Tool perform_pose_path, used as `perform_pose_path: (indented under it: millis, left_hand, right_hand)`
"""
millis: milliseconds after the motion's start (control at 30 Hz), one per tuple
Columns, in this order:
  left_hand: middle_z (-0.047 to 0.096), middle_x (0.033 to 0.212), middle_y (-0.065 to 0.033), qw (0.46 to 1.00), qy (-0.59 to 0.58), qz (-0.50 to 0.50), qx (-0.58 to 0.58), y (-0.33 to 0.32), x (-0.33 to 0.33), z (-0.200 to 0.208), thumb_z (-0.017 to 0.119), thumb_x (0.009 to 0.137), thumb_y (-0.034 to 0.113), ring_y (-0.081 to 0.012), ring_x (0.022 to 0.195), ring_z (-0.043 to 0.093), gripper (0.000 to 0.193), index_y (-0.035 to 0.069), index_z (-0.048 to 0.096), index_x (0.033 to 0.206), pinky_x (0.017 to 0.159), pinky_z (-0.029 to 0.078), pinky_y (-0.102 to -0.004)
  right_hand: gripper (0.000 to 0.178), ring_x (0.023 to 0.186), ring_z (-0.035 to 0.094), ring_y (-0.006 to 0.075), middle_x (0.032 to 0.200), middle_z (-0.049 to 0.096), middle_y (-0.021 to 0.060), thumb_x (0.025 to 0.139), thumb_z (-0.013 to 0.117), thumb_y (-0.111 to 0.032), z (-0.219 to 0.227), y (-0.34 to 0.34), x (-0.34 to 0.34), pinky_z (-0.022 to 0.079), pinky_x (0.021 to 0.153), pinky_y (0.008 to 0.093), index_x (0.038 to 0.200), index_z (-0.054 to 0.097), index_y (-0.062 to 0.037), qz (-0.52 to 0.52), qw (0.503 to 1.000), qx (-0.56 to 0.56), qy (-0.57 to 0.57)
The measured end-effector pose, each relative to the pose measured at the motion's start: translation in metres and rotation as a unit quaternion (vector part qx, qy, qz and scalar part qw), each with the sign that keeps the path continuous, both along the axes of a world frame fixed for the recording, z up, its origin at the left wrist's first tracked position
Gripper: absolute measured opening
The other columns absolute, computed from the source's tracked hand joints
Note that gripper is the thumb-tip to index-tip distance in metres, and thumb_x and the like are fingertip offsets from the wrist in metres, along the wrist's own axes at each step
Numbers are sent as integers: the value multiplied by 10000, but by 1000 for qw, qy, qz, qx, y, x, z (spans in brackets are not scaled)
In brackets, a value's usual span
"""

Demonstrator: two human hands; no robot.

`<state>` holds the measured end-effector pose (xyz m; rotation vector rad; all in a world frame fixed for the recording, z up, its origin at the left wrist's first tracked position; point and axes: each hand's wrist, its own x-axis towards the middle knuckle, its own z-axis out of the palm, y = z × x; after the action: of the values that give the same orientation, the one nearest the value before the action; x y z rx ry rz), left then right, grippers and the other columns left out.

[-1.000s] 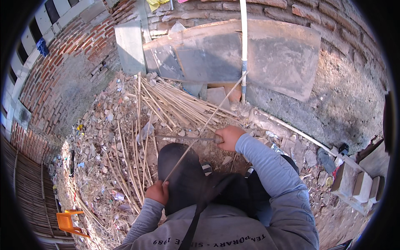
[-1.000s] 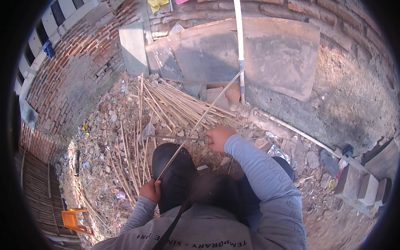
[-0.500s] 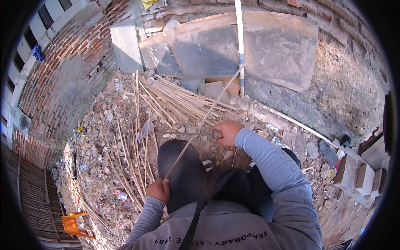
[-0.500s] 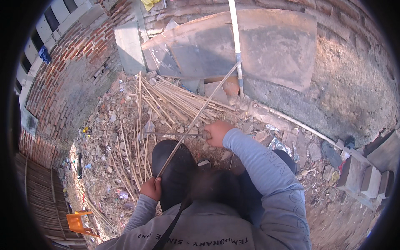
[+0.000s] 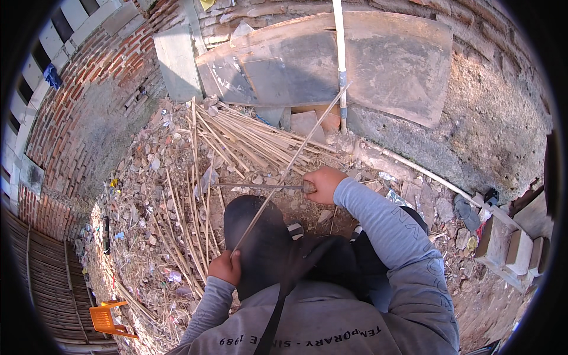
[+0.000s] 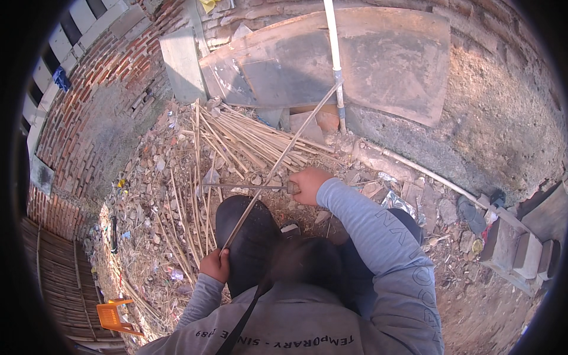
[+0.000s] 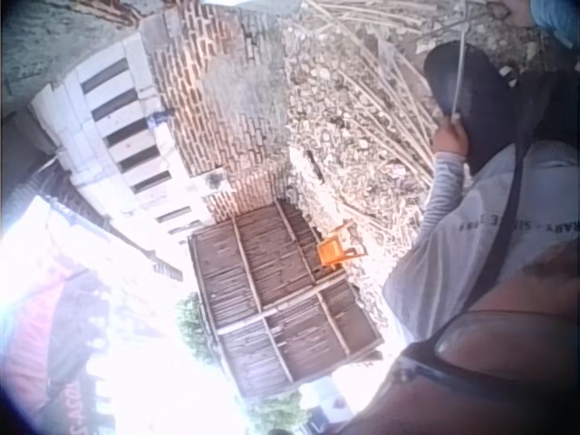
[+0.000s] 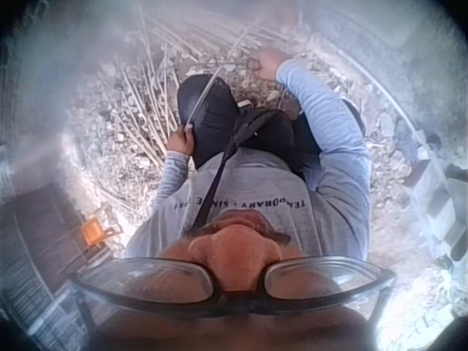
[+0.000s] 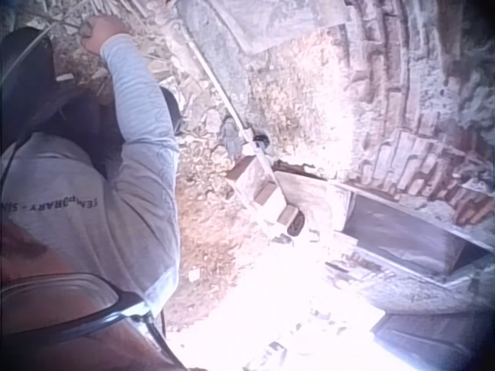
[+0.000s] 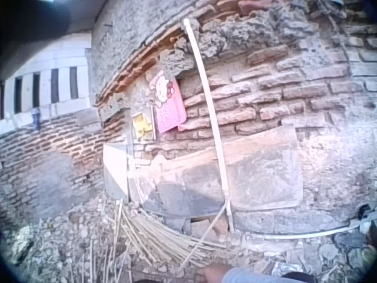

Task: The person uses a blade to shave thin layers from a bamboo strip, holding the strip against their leg and sliding the blade along its length to smooth it.

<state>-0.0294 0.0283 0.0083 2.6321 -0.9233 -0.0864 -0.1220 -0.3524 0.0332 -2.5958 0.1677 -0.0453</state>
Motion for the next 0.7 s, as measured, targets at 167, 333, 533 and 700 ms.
perform_pose_path:
  millis: [167, 333, 533, 700]
  left_hand:
    - [583, 632, -242, 1000, 4, 1, 0, -1, 0, 2, 518, 961, 368, -461, 639, 597, 408, 41, 555, 720, 591, 457, -544]
    - [580, 625, -239, 1000, 9, -1, -5, -1, 1, 3, 518, 962, 376, -459, 634, 596, 421, 39, 553, 713, 584, 453, -539]
    - [598, 662, -244, 1000, 24, 5, 7, -2, 2, 4, 499, 976, 376, -451, 668, 606, 434, 14, 610, 764, 594, 451, -502]
    - [605, 675, -246, 999, 34, 9, 15, -1, 2, 4, 490, 979, 390, -457, 689, 613, 441, 14, 613, 783, 614, 463, -509]
  right_hand:
    - [310, 862, 646, 405, 855, 670, 206, 751, 707, -305, 2, 1, -1, 517, 787, 482, 933, 636, -65, -1, 1000, 1, -4]
    - [305, 864, 644, 405, 857, 668, 209, 754, 706, -302, 2, 1, 0, 516, 785, 480, 929, 640, -61, 5, 1000, 2, -11]
    - [320, 866, 644, 407, 860, 668, 210, 761, 708, -312, 1, 0, -1, 517, 788, 478, 954, 642, -66, 4, 1000, -1, -16]
    - [322, 837, 643, 408, 815, 659, 200, 773, 707, -326, 7, 2, -3, 512, 756, 488, 944, 627, -65, 5, 1000, -20, -13]
